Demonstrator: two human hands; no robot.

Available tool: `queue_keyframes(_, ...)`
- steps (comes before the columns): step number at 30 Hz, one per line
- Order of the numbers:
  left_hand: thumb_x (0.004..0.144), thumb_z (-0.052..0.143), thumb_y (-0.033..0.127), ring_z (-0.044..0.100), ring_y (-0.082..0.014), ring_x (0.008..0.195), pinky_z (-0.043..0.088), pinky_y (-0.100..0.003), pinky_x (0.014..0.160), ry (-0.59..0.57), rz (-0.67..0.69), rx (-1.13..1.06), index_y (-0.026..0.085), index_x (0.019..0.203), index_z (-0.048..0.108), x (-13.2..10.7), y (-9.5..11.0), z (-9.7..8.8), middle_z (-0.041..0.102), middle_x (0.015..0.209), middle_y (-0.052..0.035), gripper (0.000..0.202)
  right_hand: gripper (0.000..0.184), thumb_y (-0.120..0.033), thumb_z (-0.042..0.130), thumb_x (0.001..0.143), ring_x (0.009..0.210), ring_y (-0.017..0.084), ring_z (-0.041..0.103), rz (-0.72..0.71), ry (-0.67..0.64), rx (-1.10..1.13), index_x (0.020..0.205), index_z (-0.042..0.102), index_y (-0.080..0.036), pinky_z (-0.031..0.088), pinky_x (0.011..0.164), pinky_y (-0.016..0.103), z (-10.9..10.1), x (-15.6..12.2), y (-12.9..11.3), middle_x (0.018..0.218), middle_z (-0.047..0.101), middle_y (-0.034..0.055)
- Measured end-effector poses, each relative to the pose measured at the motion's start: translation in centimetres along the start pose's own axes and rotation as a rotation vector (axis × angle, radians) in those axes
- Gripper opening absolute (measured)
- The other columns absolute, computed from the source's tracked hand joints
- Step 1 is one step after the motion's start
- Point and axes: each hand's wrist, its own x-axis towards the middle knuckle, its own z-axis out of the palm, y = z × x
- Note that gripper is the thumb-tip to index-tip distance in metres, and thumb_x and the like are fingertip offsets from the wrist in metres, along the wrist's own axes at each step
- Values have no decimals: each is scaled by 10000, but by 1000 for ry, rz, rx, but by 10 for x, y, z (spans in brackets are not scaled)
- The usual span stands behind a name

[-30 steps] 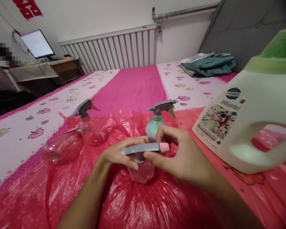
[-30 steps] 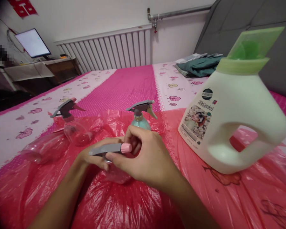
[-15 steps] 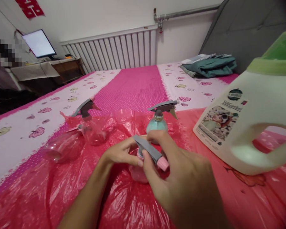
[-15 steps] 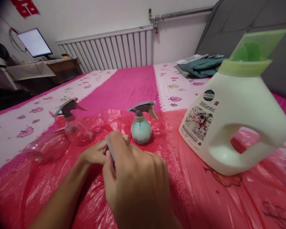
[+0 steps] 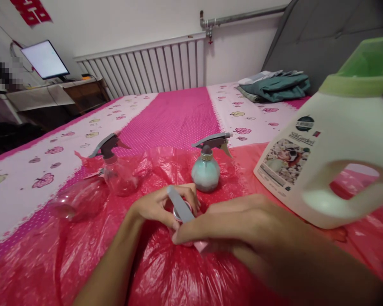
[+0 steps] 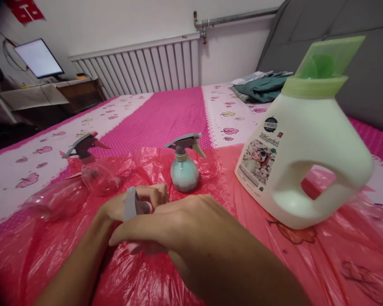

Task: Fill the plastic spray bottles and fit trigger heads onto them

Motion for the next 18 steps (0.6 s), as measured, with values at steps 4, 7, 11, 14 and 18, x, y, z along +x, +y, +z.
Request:
queue_keyframes(4, 822, 835, 409, 558, -171, 835, 467, -271, 778, 2, 58, -49, 183, 909, 712, 2, -3, 3, 582, 897, -12, 271, 525, 41, 508, 950, 928, 97, 726, 19, -34, 143, 1227, 763, -323, 538, 873, 192, 4, 8, 5, 1044, 781, -75)
queue_keyframes(7, 803, 838, 551, 546, -165, 845, 463, -259, 783, -18, 57, -57, 177, 907, 700, 4, -1, 3, 576, 919, -9, 412, 621, 72, 457, 920, 895, 94, 722, 80, -79, 240, 1294, 732, -341, 545, 872, 193, 4, 11, 8, 992, 774, -78)
queue_keyframes(11, 782, 822, 639, 566, -179, 851, 497, -273, 803, -41, 48, 0, 169, 889, 696, 5, 2, 0, 593, 905, -17, 497, 763, 111, 451, 797, 1008, 108, 728, 148, -75, 312, 1317, 711, -383, 565, 907, 204, 4, 12, 10, 1169, 765, -87)
queue_keyframes(14, 755, 884, 480, 595, -170, 836, 537, -264, 781, -43, 46, 54, 172, 909, 702, 3, 0, -1, 608, 885, -4, 389, 730, 106, 481, 761, 984, 111, 711, 133, -24, 285, 1262, 712, -372, 560, 897, 210, 8, 14, 9, 1159, 751, -95)
queue_keyframes(18, 732, 880, 550, 570, -139, 678, 539, -244, 625, 5, -42, 123, 171, 905, 694, -6, -9, 0, 610, 736, 28, 455, 559, 85, 592, 786, 918, 108, 653, 133, 21, 191, 1162, 675, -320, 531, 852, 206, 20, 16, 9, 1052, 684, -73)
